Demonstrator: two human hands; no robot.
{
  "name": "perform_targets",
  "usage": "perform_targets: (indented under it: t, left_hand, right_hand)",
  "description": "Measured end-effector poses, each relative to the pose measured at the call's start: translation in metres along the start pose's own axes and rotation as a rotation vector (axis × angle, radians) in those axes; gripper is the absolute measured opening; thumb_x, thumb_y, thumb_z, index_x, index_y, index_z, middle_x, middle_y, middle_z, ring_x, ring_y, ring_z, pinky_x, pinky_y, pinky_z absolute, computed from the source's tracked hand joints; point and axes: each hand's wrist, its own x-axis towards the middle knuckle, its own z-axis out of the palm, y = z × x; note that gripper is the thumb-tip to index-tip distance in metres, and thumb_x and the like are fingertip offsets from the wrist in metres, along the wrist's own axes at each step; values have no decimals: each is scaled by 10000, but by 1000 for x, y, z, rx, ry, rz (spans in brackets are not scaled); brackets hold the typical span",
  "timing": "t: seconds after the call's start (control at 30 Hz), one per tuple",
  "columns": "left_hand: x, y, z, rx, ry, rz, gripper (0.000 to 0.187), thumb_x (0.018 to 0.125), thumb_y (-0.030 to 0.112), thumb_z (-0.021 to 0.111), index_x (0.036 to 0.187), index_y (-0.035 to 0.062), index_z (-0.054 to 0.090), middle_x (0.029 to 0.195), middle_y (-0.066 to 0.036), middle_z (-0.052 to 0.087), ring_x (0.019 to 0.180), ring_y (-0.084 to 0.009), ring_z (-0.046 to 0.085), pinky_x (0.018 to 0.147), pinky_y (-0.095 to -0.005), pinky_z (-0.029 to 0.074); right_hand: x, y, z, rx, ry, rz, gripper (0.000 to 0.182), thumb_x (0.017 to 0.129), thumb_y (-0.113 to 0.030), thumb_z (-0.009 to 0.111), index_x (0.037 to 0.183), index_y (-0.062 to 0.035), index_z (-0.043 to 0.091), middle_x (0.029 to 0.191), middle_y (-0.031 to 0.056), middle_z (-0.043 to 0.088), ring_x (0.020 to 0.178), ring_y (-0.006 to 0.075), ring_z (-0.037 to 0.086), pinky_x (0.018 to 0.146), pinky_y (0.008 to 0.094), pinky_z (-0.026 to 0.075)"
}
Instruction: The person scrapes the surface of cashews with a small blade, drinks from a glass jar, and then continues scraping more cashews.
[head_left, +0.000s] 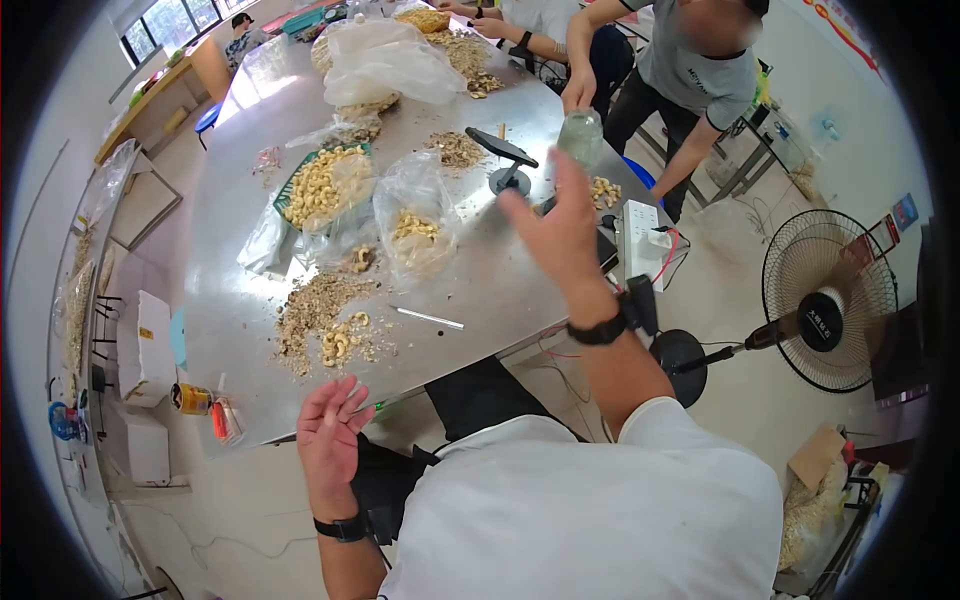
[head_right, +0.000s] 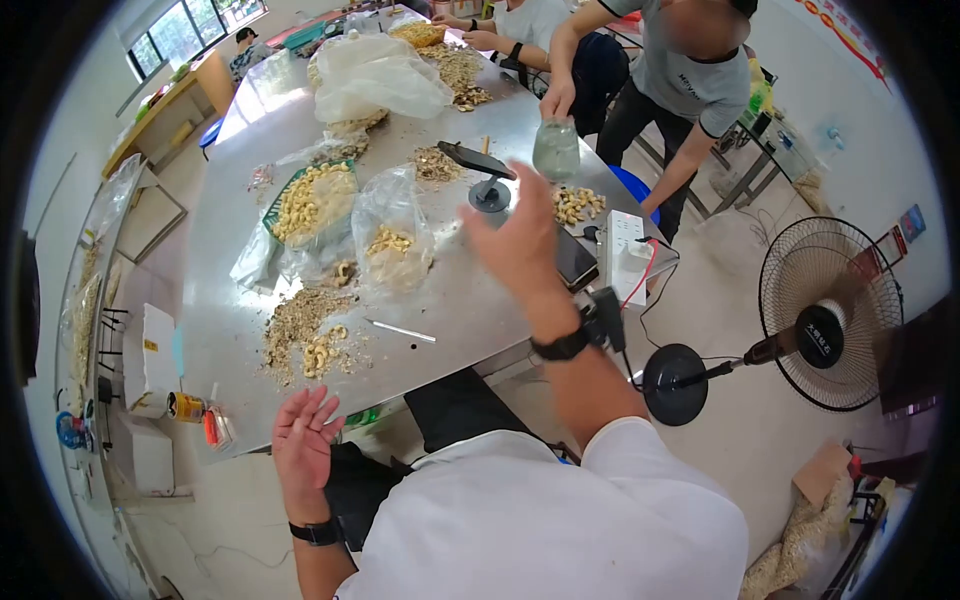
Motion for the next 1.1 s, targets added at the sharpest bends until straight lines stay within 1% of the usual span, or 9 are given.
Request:
perform_targets:
  t: [0.1,0.2,0.23,0.37,0.47,0.57,0.77,0.93,1.1]
  left_hand:
    - [2,-21,0,-17,90,-106,315,1015,69,582,1324,8,563,1350,-217,632,1194,-352,663,964,-468,582]
    - [3,-30,6,27,130,-154,284,997,34,599,1280,8,584,1298,-188,667,1139,-320,688,946,-440,585]
    - [5,-31,6,40,133,-168,284,993,26,604,1276,8,586,1293,-181,670,1130,-310,691,940,-432,586]
    - [12,-34,5,147,143,-193,265,994,58,616,1256,18,593,1263,-172,680,1103,-290,699,923,-414,587]
    - [16,-35,5,179,130,-223,272,988,50,628,1257,23,598,1246,-154,689,1100,-274,700,917,-398,586]
    - [20,-38,8,225,129,-246,281,983,49,639,1261,32,603,1228,-138,696,1094,-264,701,915,-384,584]
    - [23,-38,10,233,113,-237,297,974,38,659,1266,40,607,1220,-124,700,1082,-234,701,898,-350,580]
    - [21,-38,2,220,154,-249,293,964,30,679,1251,33,616,1208,-117,703,1073,-220,701,895,-333,573]
    - [23,-38,0,255,162,-211,283,962,26,681,1239,30,624,1200,-120,705,1068,-219,703,893,-330,574]
  right_hand:
    - [26,31,-18,-357,161,1,904,718,-344,901,1412,14,445,1377,241,503,1292,395,502,1074,480,428]
    - [18,44,-18,-412,134,72,953,693,-386,913,1416,15,439,1389,246,487,1286,402,501,1064,478,437]
    - [11,40,-16,-353,74,176,967,686,-407,914,1418,10,440,1369,237,511,1284,397,502,1067,477,438]
    - [-20,35,-6,-313,-145,178,910,697,-374,905,1403,-12,458,1295,213,563,1245,388,530,1038,468,460]
    - [-46,33,7,-270,-175,86,790,715,-296,893,1350,-14,518,1300,203,563,1233,368,559,1021,455,474]
    - [-60,37,23,-229,-204,146,753,717,-271,893,1320,-4,527,1282,192,574,1222,373,562,1016,461,475]
    - [-71,49,53,-329,-95,-50,775,715,-299,890,1309,-12,484,1215,218,585,1174,410,555,1003,496,461]
    - [-73,45,56,-352,-156,-26,742,707,-336,895,1264,-12,526,1182,196,599,1123,405,572,983,494,466]
    - [-76,39,50,-254,-240,40,714,722,-346,889,1262,-20,555,1186,165,595,1065,350,588,952,461,483]
